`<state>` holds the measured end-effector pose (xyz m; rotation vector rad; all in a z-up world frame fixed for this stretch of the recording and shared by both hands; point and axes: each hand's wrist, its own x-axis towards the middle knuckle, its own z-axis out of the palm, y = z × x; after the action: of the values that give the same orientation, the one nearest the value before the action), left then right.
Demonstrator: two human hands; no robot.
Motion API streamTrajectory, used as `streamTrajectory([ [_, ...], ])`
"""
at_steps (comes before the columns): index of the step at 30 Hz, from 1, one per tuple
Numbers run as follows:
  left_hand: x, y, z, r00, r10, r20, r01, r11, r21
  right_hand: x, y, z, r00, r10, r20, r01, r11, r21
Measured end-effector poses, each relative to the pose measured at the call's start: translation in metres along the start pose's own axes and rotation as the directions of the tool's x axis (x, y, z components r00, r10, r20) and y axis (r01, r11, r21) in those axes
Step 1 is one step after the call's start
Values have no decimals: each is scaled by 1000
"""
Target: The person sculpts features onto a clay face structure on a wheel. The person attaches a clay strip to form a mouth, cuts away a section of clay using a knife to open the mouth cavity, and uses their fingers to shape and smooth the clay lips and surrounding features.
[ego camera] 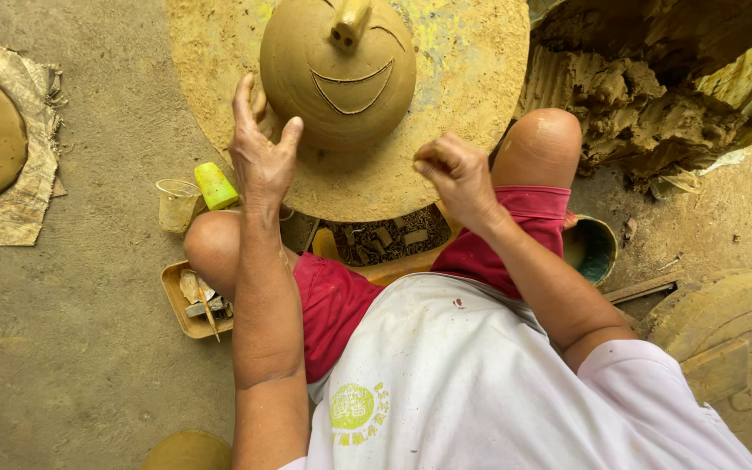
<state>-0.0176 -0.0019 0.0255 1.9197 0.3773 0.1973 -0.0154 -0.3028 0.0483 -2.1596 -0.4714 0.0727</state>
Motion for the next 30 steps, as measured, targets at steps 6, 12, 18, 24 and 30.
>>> streamTrajectory([
  [6, -60, 59, 2, 990, 135, -25, -131, 983, 130, -12, -53, -10, 979, -185, 80, 185, 983, 8],
  [12, -150, 95, 1, 914, 383, 136, -406, 859, 311, -17, -84, -12, 901, -387, 197, 392, 920, 14],
  [18, -194, 61, -44, 849, 480, -219, -319, 798, 511, -28, -105, -10, 879, -374, 297, 345, 927, 146],
  [24, -228, -147, -136, 532, -252, -809, 286, 952, -109, -15, -51, 2, 952, 125, 279, -52, 965, -258],
  [30, -296, -338, -103, 251, -703, -666, 605, 650, -459, -21, -7, 19, 913, 185, 364, 33, 855, -518],
])
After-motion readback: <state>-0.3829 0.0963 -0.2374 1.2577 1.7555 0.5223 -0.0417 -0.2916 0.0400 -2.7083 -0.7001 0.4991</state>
